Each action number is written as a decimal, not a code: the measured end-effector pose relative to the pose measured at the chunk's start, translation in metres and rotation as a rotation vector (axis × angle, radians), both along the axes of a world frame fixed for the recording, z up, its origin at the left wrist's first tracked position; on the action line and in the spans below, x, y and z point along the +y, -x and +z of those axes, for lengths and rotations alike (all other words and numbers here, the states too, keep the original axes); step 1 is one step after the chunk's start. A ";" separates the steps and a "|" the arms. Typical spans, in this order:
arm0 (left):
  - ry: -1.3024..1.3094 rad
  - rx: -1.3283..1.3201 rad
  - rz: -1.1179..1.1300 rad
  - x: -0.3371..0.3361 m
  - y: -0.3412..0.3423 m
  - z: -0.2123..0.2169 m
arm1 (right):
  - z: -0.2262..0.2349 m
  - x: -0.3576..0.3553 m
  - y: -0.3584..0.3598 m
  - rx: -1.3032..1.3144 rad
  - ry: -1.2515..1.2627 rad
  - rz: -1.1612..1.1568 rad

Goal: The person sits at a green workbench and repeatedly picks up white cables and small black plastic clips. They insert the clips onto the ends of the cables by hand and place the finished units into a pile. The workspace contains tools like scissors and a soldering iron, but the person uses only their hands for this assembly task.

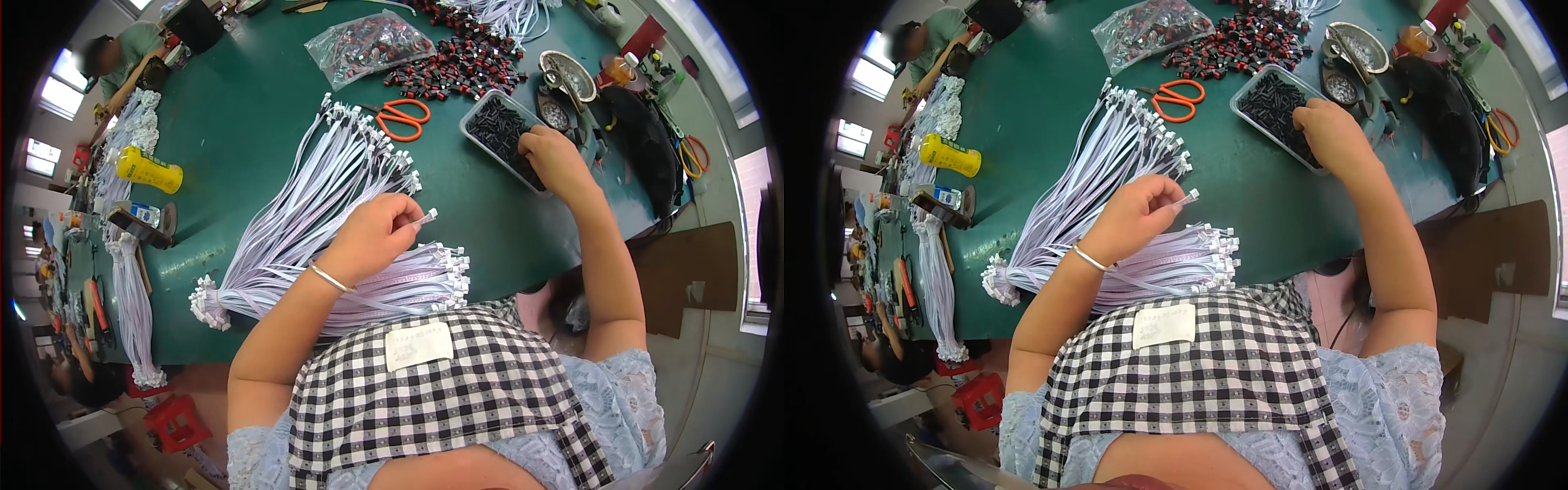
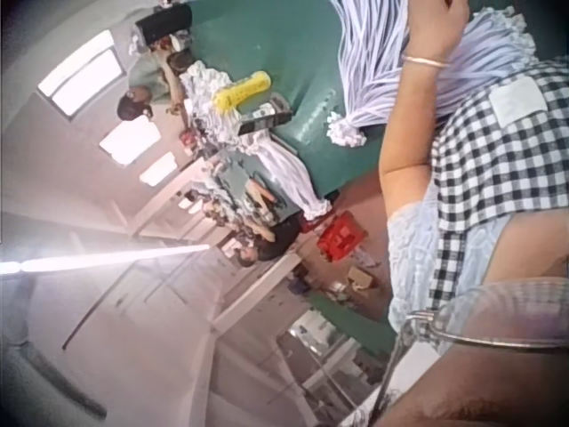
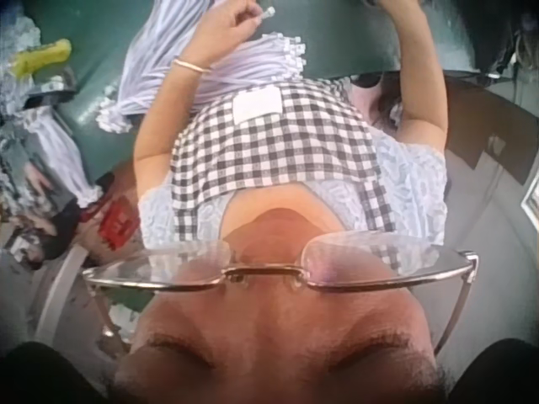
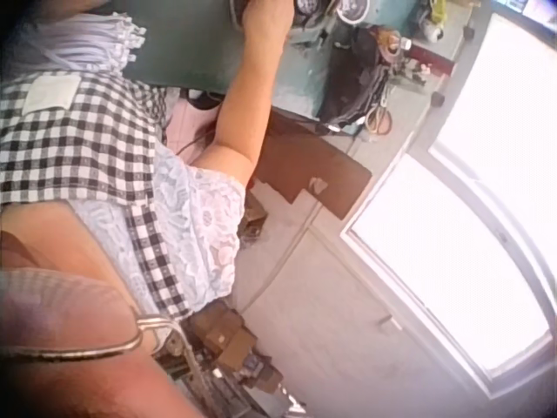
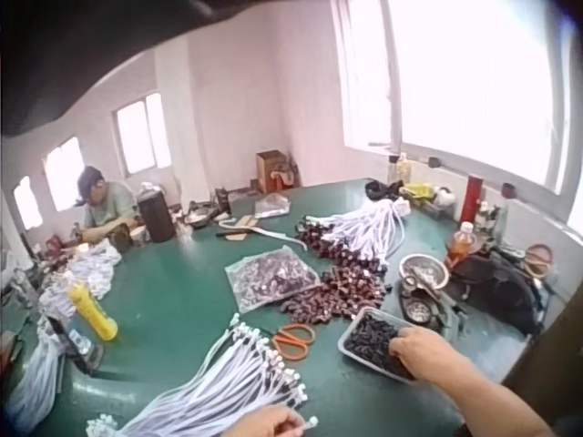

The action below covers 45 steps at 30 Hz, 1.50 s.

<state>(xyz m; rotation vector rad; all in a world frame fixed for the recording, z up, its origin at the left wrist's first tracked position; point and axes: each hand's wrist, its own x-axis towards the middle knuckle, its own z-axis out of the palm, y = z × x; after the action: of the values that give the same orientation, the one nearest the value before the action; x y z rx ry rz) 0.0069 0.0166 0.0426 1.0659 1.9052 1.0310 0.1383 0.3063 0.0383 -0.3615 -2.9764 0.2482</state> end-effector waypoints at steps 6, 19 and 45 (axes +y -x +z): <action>-0.079 -0.533 0.216 -0.007 -0.006 -0.016 | 0.038 -0.041 0.001 0.103 0.458 0.002; -0.242 -0.951 0.284 -0.015 0.000 -0.034 | 0.000 -0.081 0.001 0.004 0.534 0.174; -0.229 -1.008 0.289 -0.017 0.001 -0.034 | -0.019 -0.138 0.016 0.185 1.428 -0.127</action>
<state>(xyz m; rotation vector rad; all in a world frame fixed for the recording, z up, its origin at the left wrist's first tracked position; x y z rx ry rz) 0.0058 -0.0004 0.0083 0.2359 1.1226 1.5805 0.1224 0.1680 0.0196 -0.5563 -2.0401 2.1593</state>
